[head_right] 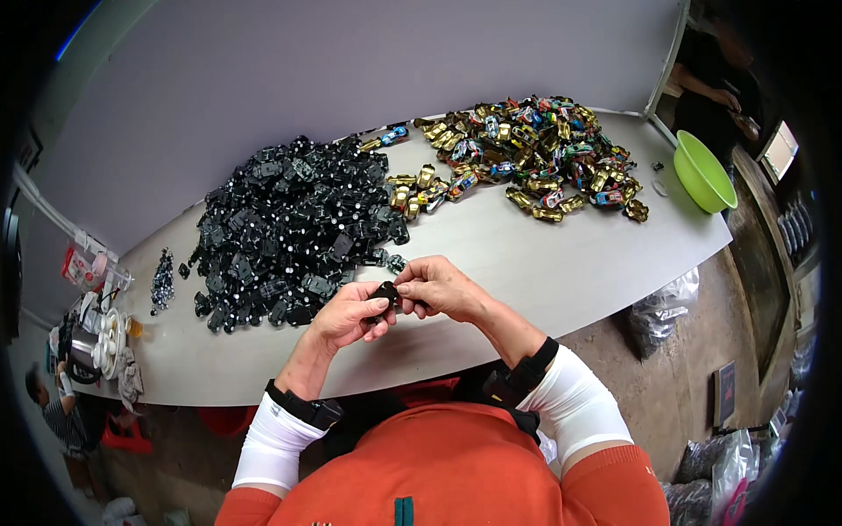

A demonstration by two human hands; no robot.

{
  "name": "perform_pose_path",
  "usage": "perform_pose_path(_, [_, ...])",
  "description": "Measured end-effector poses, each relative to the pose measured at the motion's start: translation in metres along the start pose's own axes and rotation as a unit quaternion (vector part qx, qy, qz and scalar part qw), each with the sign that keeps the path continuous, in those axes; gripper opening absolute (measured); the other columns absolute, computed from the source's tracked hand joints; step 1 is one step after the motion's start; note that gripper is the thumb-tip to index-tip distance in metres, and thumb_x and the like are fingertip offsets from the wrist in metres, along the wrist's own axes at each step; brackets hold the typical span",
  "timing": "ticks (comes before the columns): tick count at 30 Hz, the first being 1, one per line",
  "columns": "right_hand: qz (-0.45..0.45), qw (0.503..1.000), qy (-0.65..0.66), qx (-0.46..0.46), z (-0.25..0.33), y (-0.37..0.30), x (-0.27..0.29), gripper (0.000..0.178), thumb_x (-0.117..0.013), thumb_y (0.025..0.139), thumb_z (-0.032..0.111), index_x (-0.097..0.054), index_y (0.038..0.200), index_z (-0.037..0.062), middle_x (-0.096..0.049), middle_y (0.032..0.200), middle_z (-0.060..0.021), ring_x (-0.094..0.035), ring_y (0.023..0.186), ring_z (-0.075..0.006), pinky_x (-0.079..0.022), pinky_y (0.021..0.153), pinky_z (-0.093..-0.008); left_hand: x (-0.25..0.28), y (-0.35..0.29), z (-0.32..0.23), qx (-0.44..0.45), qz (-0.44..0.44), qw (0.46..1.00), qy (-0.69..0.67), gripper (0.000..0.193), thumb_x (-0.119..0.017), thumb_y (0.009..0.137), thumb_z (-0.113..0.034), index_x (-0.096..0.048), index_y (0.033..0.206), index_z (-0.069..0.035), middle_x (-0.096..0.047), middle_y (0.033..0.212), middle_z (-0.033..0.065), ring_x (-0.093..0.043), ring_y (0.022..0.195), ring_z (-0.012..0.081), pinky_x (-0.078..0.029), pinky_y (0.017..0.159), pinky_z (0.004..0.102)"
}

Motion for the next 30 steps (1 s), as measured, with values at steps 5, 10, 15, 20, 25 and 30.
perform_pose_path(5, [-0.019,0.997,-0.057,0.042,-0.005,0.006,0.001,0.008,-0.051,0.086,0.006,-0.056,0.084,-0.0004,-0.057,0.063,-0.0041,-0.049,0.048,-0.0066,-0.038,0.041,-0.0187,-0.005,0.000,0.001,-0.002,-0.020,1.000,0.008,0.018,-0.055,0.086,-0.014,-0.054,0.093,0.002,-0.057,0.072,0.0080,-0.052,0.048,0.0098,-0.039,0.037,0.0184])
perform_pose_path(10, [-0.045,0.989,-0.136,0.031,-0.008,0.010,0.000,0.008,-0.051,0.085,0.004,-0.058,0.086,0.0007,-0.056,0.064,-0.0028,-0.048,0.049,-0.0059,-0.037,0.041,-0.0191,0.003,0.005,0.007,0.003,-0.024,1.000,0.004,0.018,-0.053,0.087,-0.014,-0.053,0.096,0.001,-0.057,0.075,0.0081,-0.050,0.049,0.0094,-0.036,0.038,0.0171])
perform_pose_path(15, [-0.054,0.996,0.056,0.046,-0.001,0.010,0.014,0.014,-0.048,0.087,0.005,-0.059,0.095,0.0011,-0.056,0.066,-0.0025,-0.047,0.049,-0.0051,-0.034,0.040,-0.0182,0.013,0.007,-0.004,-0.010,0.071,0.986,-0.150,0.033,-0.048,0.090,-0.028,-0.048,0.105,0.003,-0.056,0.081,0.0103,-0.051,0.060,0.0138,-0.038,0.046,0.0217])
perform_pose_path(20, [-0.087,0.995,-0.031,0.037,-0.007,-0.002,0.012,0.015,-0.047,0.088,0.008,-0.059,0.096,0.0011,-0.056,0.068,-0.0019,-0.047,0.051,-0.0044,-0.033,0.040,-0.0171,0.021,0.009,-0.004,-0.074,0.004,0.975,-0.209,0.033,-0.040,0.093,-0.026,-0.048,0.104,0.004,-0.058,0.093,0.0175,-0.059,0.084,0.0292,-0.049,0.072,0.0361])
perform_pose_path(25, [-0.058,0.995,0.079,-0.004,-0.017,-0.002,-0.014,0.016,-0.053,0.087,0.010,-0.056,0.099,-0.0001,-0.057,0.065,-0.0035,-0.048,0.048,-0.0061,-0.035,0.040,-0.0176,0.028,0.012,-0.009,-0.219,-0.063,0.925,-0.303,0.030,-0.040,0.093,-0.022,-0.049,0.103,0.005,-0.055,0.106,0.0245,-0.051,0.106,0.0376,-0.040,0.095,0.0448])
perform_pose_path(30, [-0.086,0.992,0.088,0.036,-0.014,0.004,-0.007,0.015,-0.051,0.088,0.010,-0.057,0.098,0.0001,-0.057,0.066,-0.0032,-0.049,0.049,-0.0058,-0.034,0.040,-0.0166,0.035,0.006,-0.006,-0.228,-0.078,0.954,-0.178,0.026,-0.047,0.091,-0.021,-0.050,0.105,0.000,-0.057,0.094,0.0126,-0.056,0.087,0.0235,-0.046,0.081,0.0334])
Point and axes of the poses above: each hand's wrist, its own y-axis towards the middle knuckle, its own x-axis out of the back of the hand, z = x × y, the point moved 5 cm from there along y, towards the middle knuckle
